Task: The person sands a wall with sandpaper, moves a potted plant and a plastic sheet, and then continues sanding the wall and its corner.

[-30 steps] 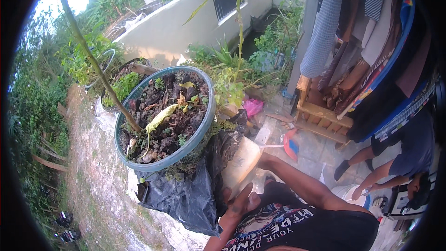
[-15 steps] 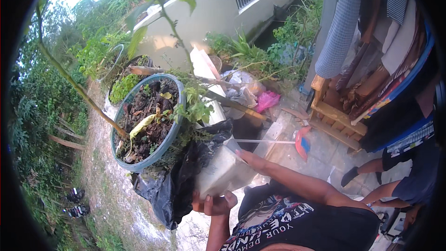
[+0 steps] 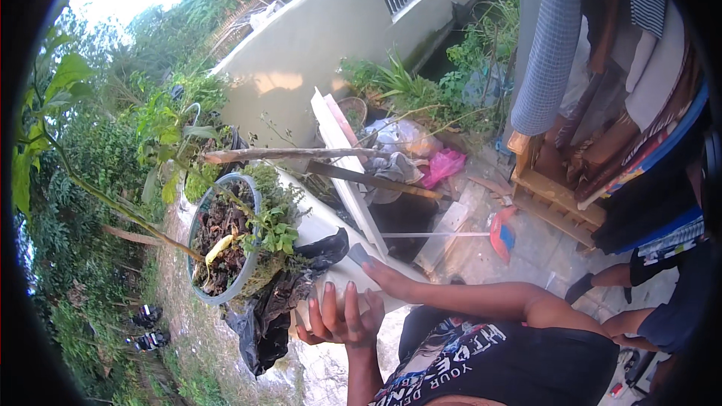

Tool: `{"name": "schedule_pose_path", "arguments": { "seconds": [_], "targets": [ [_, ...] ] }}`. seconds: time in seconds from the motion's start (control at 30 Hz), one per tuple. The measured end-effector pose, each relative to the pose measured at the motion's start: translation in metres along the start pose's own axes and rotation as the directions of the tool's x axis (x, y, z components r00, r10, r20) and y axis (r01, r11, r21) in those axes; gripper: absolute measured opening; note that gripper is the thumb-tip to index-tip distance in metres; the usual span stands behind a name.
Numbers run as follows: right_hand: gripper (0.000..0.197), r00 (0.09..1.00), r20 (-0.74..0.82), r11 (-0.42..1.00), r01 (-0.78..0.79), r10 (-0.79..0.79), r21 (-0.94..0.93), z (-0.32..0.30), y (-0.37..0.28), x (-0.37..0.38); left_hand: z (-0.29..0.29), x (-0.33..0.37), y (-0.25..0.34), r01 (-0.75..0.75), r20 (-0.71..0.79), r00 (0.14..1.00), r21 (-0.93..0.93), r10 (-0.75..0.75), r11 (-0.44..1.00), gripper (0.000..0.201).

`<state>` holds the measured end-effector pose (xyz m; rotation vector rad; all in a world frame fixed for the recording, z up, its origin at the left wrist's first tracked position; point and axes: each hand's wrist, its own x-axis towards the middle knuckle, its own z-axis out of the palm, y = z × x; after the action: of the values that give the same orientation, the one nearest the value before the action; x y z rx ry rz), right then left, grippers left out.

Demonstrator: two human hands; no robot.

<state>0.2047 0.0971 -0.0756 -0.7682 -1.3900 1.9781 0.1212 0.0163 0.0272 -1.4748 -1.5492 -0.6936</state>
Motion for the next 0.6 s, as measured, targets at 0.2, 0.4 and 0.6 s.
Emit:
{"name": "schedule_pose_path", "arguments": {
  "seconds": [0.2, 0.4, 0.6],
  "targets": [
    [0.077, 0.993, 0.101, 0.998, 0.052, -0.054, 0.022, 0.003, -0.027, 0.01, 0.002, 0.005, 0.005, 0.043, -0.101, 0.994, -0.007, -0.043, 0.999, 0.016],
    [0.081, 0.993, 0.053, 0.992, 0.104, -0.107, 0.065, 0.006, -0.016, 0.034, 0.005, 0.004, 0.007, 0.048, -0.115, 0.992, -0.038, -0.052, 0.998, 0.01],
    [0.072, 0.999, 0.038, 1.0, -0.019, 0.018, 0.02, 0.008, -0.034, 0.008, 0.005, -0.001, 0.003, 0.085, -0.11, 0.99, -0.072, -0.093, 0.994, 0.015]
  ]
}}
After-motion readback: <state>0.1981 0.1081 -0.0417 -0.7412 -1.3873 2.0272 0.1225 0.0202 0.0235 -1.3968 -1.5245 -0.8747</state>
